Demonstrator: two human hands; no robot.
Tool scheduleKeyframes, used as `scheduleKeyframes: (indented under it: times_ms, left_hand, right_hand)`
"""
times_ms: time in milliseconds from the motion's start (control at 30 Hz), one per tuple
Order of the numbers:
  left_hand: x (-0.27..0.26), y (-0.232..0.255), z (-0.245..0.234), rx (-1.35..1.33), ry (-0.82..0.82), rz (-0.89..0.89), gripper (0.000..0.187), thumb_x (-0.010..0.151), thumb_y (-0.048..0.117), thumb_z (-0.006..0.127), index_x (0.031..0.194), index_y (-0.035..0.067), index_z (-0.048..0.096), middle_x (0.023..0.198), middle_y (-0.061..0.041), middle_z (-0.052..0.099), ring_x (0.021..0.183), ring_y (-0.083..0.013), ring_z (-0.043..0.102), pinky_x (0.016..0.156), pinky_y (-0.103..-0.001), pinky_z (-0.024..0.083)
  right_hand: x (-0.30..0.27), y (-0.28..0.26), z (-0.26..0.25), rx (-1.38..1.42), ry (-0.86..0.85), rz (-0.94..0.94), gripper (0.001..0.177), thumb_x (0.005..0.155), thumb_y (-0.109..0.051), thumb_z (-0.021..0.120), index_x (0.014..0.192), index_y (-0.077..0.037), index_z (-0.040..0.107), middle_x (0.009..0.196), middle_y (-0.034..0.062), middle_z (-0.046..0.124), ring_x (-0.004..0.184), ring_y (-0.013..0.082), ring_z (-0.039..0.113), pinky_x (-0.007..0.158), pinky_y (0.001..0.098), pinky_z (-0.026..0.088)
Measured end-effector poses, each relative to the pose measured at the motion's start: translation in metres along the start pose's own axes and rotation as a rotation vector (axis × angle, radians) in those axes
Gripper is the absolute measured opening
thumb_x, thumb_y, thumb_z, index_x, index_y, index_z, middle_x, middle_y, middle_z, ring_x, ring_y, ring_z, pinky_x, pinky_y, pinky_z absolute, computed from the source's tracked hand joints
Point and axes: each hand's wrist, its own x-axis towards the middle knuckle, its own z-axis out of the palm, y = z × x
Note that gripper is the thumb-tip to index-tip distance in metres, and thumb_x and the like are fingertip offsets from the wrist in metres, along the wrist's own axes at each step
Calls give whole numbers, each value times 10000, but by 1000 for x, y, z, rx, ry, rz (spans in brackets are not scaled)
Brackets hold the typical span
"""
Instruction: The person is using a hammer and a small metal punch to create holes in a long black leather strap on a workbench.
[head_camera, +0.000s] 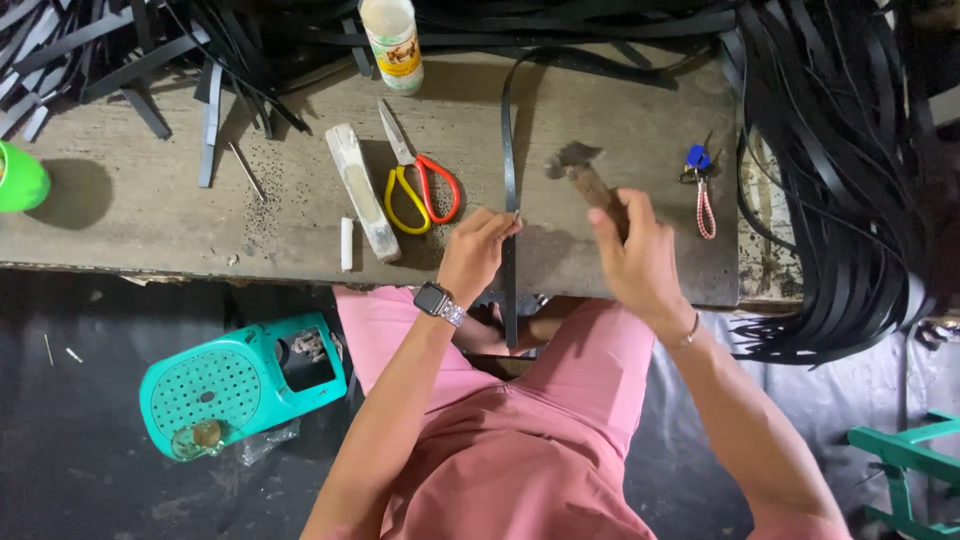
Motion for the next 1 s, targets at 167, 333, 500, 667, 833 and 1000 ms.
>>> scheduleKeyframes:
  times_ms: [167,333,500,667,833,1000]
  left_hand:
    - [-3,-7,3,56,-20,31,176,988,-11,608,957,136,699,809,-45,614,788,-266,693,744,-328,580]
    - [-1,-3,2,59,-10,21,164,976,-8,608,940,129,690,801,-60,614,769,-285,685,713,-342,578]
    - [-1,-4,3,47,-13,9,152,992,6,612,960,133,689,809,-56,607,761,-271,677,711,-329,574]
    - [1,-7,4,55,-35,20,151,986,14,593,958,129,688,792,-65,615,759,-293,682,700,-347,577]
    - [-1,-1,2,-25,-15,-12,112,971,-10,653,961,84,714,816,-94,642,776,-310,694,708,-353,572]
    - [-1,-6,2,16,-28,-26,97,987,39,663,963,123,708,815,-72,641,794,-304,694,716,-354,577]
  right_hand:
    - [-21,-33,-12,-44,-68,-178,408,1068,-515,507,1104,-121,608,606,122,654,644,389,713,622,461,566]
    - [-26,-28,-26,-98,71,-221,376,1062,-505,507,1117,-157,639,687,98,639,687,348,717,675,412,571]
    - [-22,-39,-22,-203,87,-306,403,1117,-455,461,943,-108,569,569,84,551,554,311,685,602,383,558]
    - [-14,-38,-36,9,-16,-185,431,1110,-447,507,999,-49,628,643,176,625,684,412,693,613,491,516]
    - [0,33,11,-455,311,-196,339,1035,-443,661,1204,-151,687,739,99,665,672,328,704,616,422,531]
    - [7,35,29,-728,370,-246,344,942,-325,707,1227,-135,678,925,50,638,860,266,614,722,395,446]
